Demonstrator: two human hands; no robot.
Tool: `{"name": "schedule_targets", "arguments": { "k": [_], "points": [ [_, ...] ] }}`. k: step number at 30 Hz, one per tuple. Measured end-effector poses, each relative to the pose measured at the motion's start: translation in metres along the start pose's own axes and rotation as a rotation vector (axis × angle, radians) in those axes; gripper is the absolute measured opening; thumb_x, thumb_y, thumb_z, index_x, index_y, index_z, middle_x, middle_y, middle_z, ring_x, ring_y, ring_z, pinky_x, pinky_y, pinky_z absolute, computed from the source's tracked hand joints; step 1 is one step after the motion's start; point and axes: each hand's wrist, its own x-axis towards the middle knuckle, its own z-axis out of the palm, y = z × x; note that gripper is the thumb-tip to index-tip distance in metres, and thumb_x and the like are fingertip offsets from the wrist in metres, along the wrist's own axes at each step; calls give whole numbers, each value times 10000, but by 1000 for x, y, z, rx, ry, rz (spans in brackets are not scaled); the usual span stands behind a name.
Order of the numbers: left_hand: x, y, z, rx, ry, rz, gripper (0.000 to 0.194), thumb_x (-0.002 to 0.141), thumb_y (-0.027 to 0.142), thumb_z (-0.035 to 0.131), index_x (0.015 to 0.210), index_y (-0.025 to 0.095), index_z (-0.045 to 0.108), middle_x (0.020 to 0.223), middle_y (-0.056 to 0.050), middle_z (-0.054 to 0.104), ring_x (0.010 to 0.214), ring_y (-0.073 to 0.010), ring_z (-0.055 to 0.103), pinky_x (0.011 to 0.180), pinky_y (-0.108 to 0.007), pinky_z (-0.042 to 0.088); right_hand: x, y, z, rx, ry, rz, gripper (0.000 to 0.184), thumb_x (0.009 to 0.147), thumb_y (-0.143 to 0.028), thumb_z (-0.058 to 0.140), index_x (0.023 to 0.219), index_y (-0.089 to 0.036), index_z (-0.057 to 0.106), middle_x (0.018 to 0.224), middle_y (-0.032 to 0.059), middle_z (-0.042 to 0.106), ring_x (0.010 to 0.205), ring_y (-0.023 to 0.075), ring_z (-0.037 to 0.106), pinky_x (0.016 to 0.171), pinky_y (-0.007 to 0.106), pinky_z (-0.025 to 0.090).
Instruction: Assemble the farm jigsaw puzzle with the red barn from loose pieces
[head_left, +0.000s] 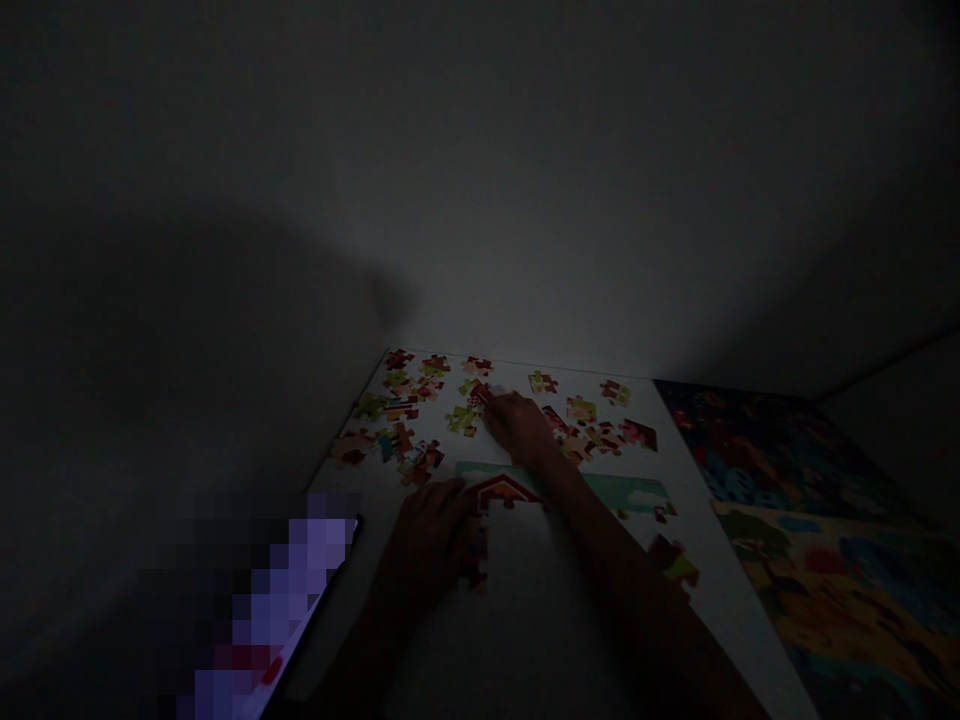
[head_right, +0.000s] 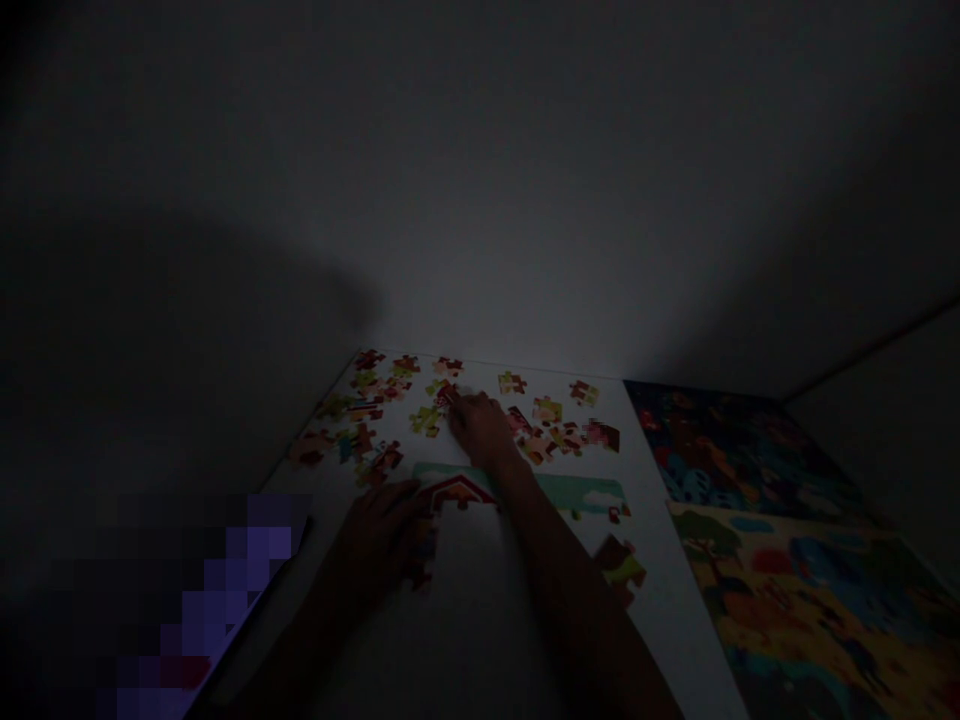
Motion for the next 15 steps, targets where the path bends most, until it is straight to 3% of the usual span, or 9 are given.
{"name": "schedule_targets", "arguments": {
  "k": [8, 15],
  "points": [
    [1, -3, 2, 23, -13, 3, 308, 920, 168, 529, 1198, 216, 653, 1228, -91, 662, 1128, -260, 600, 935, -436, 531, 4, 8, 8, 20, 26, -34, 312, 988, -234, 440, 1181, -175, 678, 1063, 109, 722, 1000, 231, 614, 906, 316, 436],
    [-1, -6, 6, 30, 25, 21, 313, 928, 165, 492, 1186, 221, 659, 1220, -84, 669, 1127, -250, 607, 932, -421, 538, 5, 16, 16, 106, 76, -71, 248, 967, -201, 476, 1072, -181, 700, 1079, 87, 723, 1020, 211, 611, 962, 311, 423]
  ]
}}
